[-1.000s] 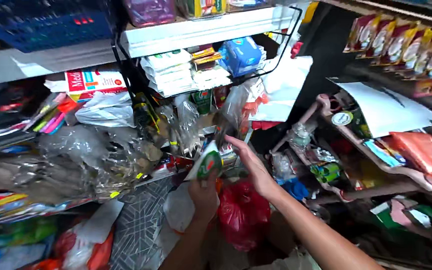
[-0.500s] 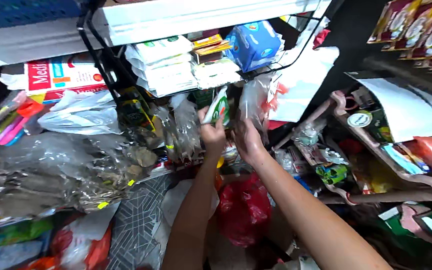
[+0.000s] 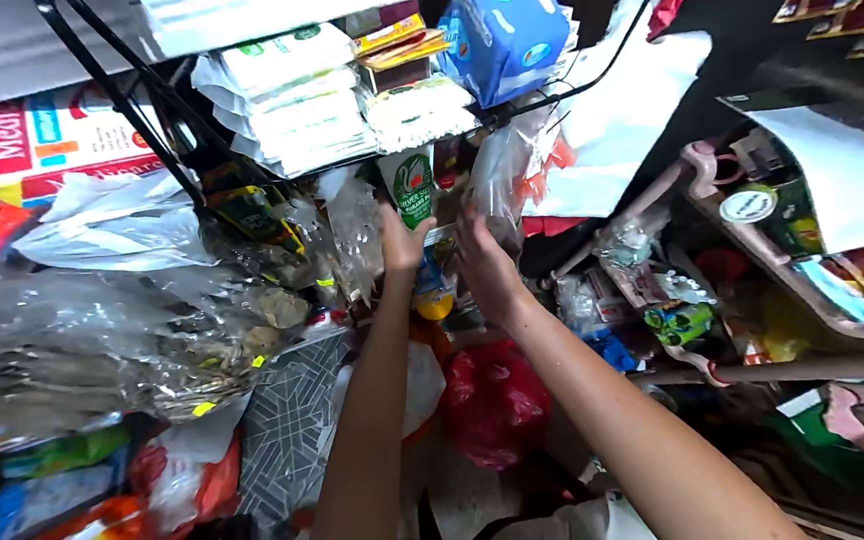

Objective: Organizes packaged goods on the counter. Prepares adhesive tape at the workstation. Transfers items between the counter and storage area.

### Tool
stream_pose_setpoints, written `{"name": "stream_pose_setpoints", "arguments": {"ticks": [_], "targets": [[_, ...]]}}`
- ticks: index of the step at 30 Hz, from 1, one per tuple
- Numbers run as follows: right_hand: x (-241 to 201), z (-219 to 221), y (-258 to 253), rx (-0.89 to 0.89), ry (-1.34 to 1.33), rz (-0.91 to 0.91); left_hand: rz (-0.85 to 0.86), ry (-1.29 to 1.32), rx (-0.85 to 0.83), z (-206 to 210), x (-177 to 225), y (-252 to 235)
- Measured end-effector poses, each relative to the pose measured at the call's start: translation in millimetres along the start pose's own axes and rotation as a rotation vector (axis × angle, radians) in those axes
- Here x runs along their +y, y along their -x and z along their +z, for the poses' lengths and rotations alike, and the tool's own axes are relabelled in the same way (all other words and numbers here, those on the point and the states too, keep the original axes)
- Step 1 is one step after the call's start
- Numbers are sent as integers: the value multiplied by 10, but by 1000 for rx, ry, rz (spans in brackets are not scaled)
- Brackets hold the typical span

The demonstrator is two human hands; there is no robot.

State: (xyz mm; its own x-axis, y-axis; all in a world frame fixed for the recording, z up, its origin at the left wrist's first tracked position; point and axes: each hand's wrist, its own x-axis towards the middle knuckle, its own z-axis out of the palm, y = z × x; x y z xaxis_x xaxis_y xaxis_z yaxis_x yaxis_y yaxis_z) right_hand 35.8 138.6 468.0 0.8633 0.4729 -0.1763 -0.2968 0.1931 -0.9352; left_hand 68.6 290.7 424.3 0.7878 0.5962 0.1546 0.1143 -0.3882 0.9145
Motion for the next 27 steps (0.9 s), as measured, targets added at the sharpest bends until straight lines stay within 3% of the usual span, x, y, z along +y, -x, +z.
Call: {"name": "stream_pose_setpoints", "arguments": {"ticks": [6, 15, 20, 24, 27], "targets": [[-52, -24, 64, 42, 26, 57, 4, 116, 103, 157, -27, -27], [-34, -119, 18, -71, 151, 34, -7, 16, 114, 190, -65, -28], [-12, -122, 32, -137, 172, 27, 203, -59, 189, 233, -169, 383], [37, -253, 543, -254, 371, -43, 218, 21, 68, 295, -327, 1021], [76, -621, 1490, -312, 634, -240, 286, 178, 24, 379, -580, 1530]]}}
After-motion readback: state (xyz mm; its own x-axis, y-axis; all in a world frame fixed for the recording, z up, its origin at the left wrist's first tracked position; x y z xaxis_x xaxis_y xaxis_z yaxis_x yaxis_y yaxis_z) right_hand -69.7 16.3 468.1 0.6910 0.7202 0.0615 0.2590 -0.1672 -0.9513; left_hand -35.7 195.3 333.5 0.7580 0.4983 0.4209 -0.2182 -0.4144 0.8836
